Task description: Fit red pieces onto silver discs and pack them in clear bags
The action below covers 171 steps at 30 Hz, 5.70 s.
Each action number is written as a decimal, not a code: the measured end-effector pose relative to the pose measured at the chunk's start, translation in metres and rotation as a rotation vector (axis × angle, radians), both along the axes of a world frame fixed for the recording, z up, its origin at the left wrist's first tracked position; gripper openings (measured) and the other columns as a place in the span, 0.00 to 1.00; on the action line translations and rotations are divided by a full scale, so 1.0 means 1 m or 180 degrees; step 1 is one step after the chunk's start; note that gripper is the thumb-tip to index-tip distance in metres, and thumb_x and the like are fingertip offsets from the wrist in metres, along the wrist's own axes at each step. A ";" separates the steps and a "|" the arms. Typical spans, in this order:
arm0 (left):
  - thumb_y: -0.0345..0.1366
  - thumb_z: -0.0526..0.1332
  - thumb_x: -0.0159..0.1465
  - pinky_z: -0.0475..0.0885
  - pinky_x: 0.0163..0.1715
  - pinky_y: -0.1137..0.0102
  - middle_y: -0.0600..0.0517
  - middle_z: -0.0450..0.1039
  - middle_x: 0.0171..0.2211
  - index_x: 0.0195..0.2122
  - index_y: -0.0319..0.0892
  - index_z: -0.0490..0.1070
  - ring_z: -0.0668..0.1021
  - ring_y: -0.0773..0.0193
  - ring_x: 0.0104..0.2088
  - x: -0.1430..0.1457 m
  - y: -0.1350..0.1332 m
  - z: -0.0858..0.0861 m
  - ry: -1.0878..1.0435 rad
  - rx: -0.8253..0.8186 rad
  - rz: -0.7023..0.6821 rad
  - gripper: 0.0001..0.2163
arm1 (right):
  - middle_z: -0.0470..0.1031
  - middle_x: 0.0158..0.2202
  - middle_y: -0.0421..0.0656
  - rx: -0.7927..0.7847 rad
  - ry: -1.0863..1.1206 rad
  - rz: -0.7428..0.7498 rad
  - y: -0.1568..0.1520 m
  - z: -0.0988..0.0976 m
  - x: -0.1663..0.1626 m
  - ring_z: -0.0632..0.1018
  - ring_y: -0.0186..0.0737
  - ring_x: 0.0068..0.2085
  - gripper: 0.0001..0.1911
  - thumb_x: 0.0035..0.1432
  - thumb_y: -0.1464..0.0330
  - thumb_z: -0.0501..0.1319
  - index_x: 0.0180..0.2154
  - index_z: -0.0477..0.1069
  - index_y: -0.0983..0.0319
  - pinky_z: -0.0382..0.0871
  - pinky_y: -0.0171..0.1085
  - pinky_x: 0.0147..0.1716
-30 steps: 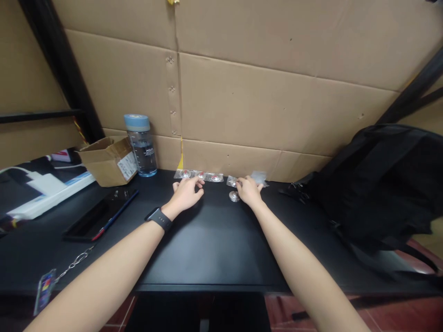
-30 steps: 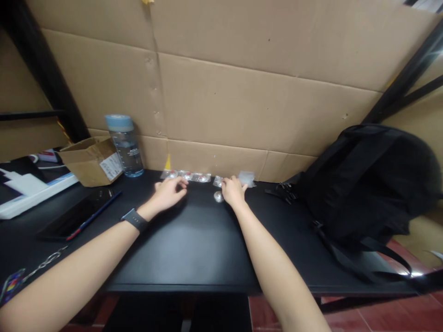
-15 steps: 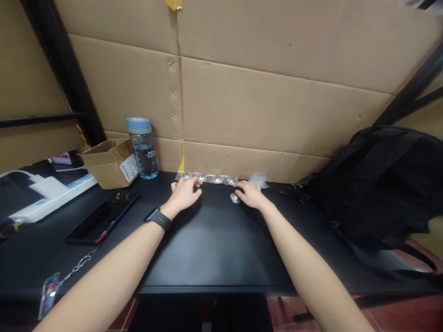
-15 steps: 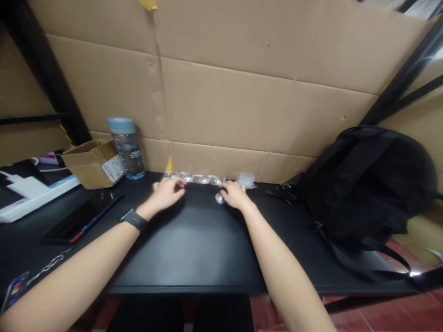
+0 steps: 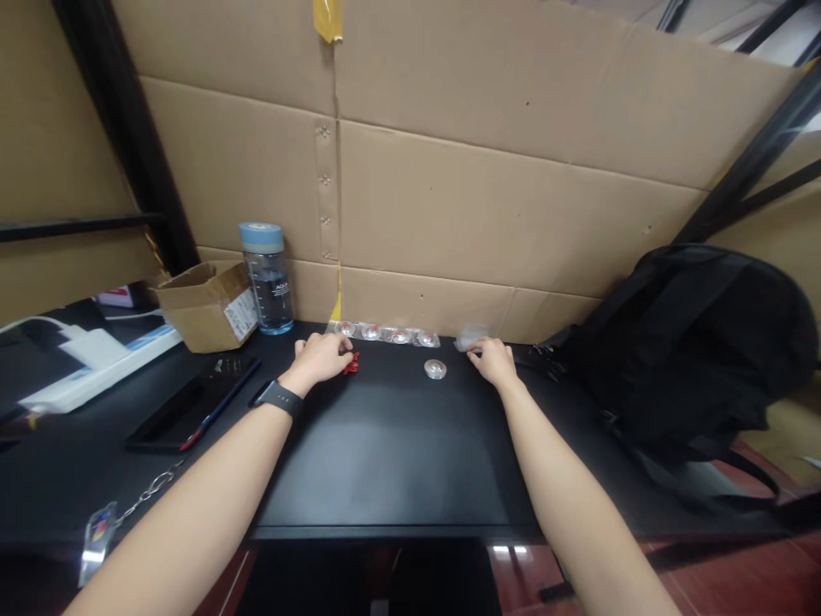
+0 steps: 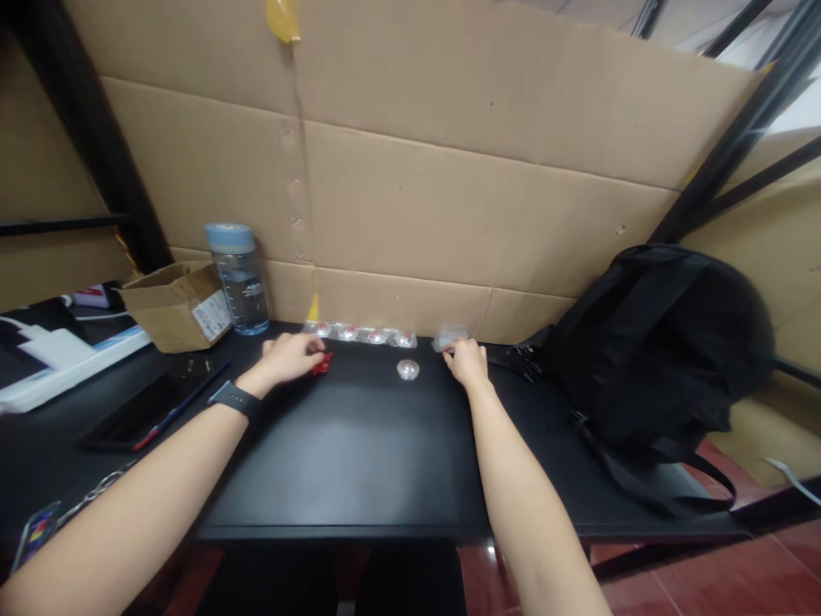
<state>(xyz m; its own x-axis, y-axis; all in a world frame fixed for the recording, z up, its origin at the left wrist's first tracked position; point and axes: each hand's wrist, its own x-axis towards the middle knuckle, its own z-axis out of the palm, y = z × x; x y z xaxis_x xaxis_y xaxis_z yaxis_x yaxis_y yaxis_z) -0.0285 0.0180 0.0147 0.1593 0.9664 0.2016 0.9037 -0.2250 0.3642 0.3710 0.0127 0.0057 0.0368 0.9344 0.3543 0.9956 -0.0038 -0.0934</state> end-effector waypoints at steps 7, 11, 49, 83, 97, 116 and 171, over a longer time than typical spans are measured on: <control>0.45 0.59 0.63 0.64 0.50 0.50 0.47 0.81 0.47 0.43 0.51 0.79 0.75 0.42 0.52 0.001 -0.003 0.004 0.0200 0.0119 0.0123 0.12 | 0.81 0.46 0.47 0.0798 0.0035 0.0135 -0.002 0.006 -0.008 0.74 0.50 0.47 0.13 0.67 0.66 0.58 0.42 0.83 0.57 0.64 0.45 0.46; 0.40 0.57 0.66 0.63 0.50 0.50 0.47 0.81 0.49 0.43 0.52 0.80 0.74 0.43 0.53 0.000 -0.004 0.004 0.0354 0.0102 0.0110 0.12 | 0.81 0.45 0.48 0.1257 0.0081 0.0792 -0.009 0.007 -0.045 0.74 0.50 0.46 0.14 0.68 0.66 0.58 0.42 0.83 0.59 0.66 0.46 0.46; 0.32 0.60 0.63 0.65 0.54 0.56 0.51 0.80 0.52 0.44 0.49 0.80 0.77 0.51 0.55 0.027 -0.015 0.005 -0.0260 0.0624 -0.0838 0.12 | 0.78 0.41 0.44 -0.0647 0.1203 0.1811 -0.011 0.002 -0.042 0.76 0.39 0.37 0.24 0.48 0.68 0.71 0.50 0.78 0.61 0.70 0.37 0.41; 0.41 0.60 0.70 0.62 0.57 0.56 0.51 0.76 0.48 0.39 0.48 0.77 0.73 0.54 0.53 0.066 -0.045 0.009 -0.1032 0.0834 -0.1181 0.07 | 0.77 0.44 0.45 0.0114 0.2267 0.2238 -0.040 0.015 -0.097 0.77 0.40 0.39 0.24 0.48 0.68 0.70 0.49 0.76 0.58 0.71 0.37 0.35; 0.37 0.61 0.68 0.66 0.58 0.57 0.48 0.71 0.51 0.38 0.47 0.77 0.72 0.53 0.56 0.071 -0.057 0.018 -0.1555 0.1020 -0.1292 0.05 | 0.76 0.48 0.46 0.0251 0.2933 0.2464 -0.064 0.022 -0.130 0.75 0.40 0.39 0.25 0.53 0.64 0.71 0.54 0.77 0.53 0.72 0.37 0.33; 0.39 0.64 0.67 0.66 0.58 0.56 0.49 0.73 0.46 0.37 0.49 0.80 0.73 0.53 0.53 0.072 -0.055 0.015 -0.1640 0.1316 -0.1073 0.05 | 0.79 0.47 0.45 -0.0238 0.4193 0.2397 -0.060 0.013 -0.135 0.75 0.36 0.36 0.27 0.48 0.64 0.76 0.52 0.78 0.56 0.73 0.36 0.33; 0.34 0.64 0.66 0.58 0.52 0.56 0.48 0.71 0.49 0.38 0.47 0.78 0.74 0.52 0.54 0.080 -0.078 0.024 -0.0942 0.1946 -0.0591 0.03 | 0.78 0.40 0.42 -0.0299 0.4197 0.2405 -0.065 0.020 -0.137 0.77 0.35 0.34 0.17 0.54 0.56 0.73 0.40 0.75 0.59 0.72 0.35 0.35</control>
